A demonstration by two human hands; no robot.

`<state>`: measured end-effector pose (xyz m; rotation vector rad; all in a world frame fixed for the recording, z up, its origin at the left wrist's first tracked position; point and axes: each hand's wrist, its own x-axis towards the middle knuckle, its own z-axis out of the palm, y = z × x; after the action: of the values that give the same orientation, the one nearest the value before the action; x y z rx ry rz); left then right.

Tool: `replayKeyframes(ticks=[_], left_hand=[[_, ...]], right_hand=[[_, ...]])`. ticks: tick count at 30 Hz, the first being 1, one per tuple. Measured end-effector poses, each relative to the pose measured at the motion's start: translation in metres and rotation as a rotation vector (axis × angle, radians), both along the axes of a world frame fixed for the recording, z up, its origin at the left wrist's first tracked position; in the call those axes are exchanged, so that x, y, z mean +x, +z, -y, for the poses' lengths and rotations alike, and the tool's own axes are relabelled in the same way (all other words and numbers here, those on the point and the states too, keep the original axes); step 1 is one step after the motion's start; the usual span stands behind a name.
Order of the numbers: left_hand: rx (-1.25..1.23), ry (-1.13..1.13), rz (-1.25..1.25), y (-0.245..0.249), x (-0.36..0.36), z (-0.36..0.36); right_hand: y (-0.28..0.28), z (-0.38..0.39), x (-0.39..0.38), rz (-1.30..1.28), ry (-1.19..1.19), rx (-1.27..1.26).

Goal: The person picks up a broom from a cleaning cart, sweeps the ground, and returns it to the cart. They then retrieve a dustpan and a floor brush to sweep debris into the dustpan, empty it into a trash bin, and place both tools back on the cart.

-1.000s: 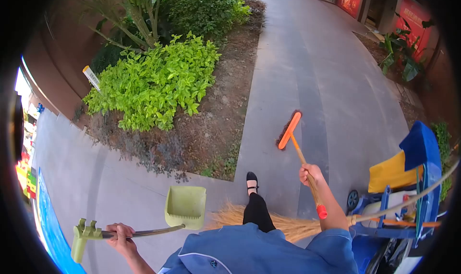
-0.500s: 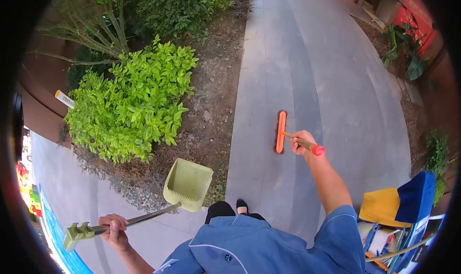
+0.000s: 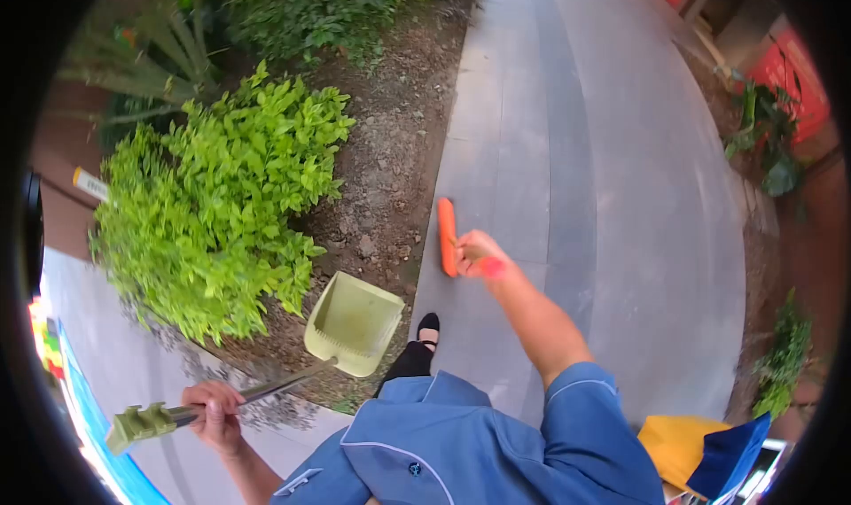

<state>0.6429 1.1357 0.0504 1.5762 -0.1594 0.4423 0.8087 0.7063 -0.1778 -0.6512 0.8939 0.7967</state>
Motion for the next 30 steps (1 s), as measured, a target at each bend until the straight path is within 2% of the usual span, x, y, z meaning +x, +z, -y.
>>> replayKeyframes(ticks=[1, 3, 5, 7, 8, 11, 13, 15, 16, 18, 19, 20, 21, 22, 23, 24, 25, 27, 30], left_hand=[[0.014, -0.033, 0.005, 0.003, 0.019, 0.011], [0.003, -0.092, -0.033, 0.01, 0.052, 0.03], [0.012, -0.14, -0.058, 0.019, 0.082, 0.052], [0.021, -0.202, -0.046, 0.024, 0.109, 0.074], [0.031, -0.222, -0.058, 0.023, 0.12, 0.085], [0.075, -0.281, -0.041, 0.022, 0.146, 0.115], [0.128, -0.277, -0.039, 0.027, 0.152, 0.135], [0.152, -0.28, -0.019, 0.032, 0.145, 0.15], [0.165, -0.284, 0.002, 0.037, 0.139, 0.158], [0.234, -0.302, 0.043, 0.05, 0.129, 0.171], [0.254, -0.303, 0.047, 0.055, 0.123, 0.179], [0.256, -0.299, 0.057, 0.06, 0.117, 0.189], [0.255, -0.3, 0.071, 0.065, 0.114, 0.197], [0.281, -0.296, 0.053, 0.067, 0.11, 0.202], [0.292, -0.305, 0.055, 0.067, 0.108, 0.209], [0.328, -0.301, 0.028, 0.066, 0.105, 0.218], [0.347, -0.31, 0.014, 0.064, 0.107, 0.231], [0.428, -0.298, -0.083, 0.056, 0.104, 0.261], [0.43, -0.388, -0.149, 0.042, 0.104, 0.314]], right_hand=[[0.006, 0.012, 0.004, -0.01, -0.031, 0.021], [0.029, 0.056, 0.01, 0.268, 0.07, 0.291], [0.069, 0.07, -0.006, 0.23, -0.061, 0.244], [0.116, 0.074, -0.027, 0.485, 0.0, -0.056], [0.126, 0.08, -0.039, 0.518, 0.037, -0.103], [0.148, 0.104, -0.066, 0.547, -0.002, -0.069], [0.142, 0.123, -0.083, 0.532, -0.021, -0.066], [0.114, 0.136, -0.099, 0.469, 0.085, -0.208], [0.091, 0.135, -0.106, 0.471, 0.077, -0.189], [0.031, 0.125, -0.112, 0.458, 0.265, -0.525], [-0.001, 0.119, -0.113, 0.467, 0.258, -0.508], [-0.032, 0.111, -0.112, 0.316, 0.154, -0.371], [-0.035, 0.107, -0.109, 0.167, 0.051, -0.234], [-0.036, 0.111, -0.108, 0.182, 0.04, -0.226], [-0.035, 0.113, -0.116, 0.179, -0.04, -0.079], [-0.025, 0.116, -0.133, 0.161, -0.131, 0.064], [-0.017, 0.125, -0.149, 0.159, -0.166, 0.049], [0.003, 0.16, -0.174, 0.376, -0.118, 0.352], [0.09, 0.185, -0.189, 0.571, -0.008, 0.217]])
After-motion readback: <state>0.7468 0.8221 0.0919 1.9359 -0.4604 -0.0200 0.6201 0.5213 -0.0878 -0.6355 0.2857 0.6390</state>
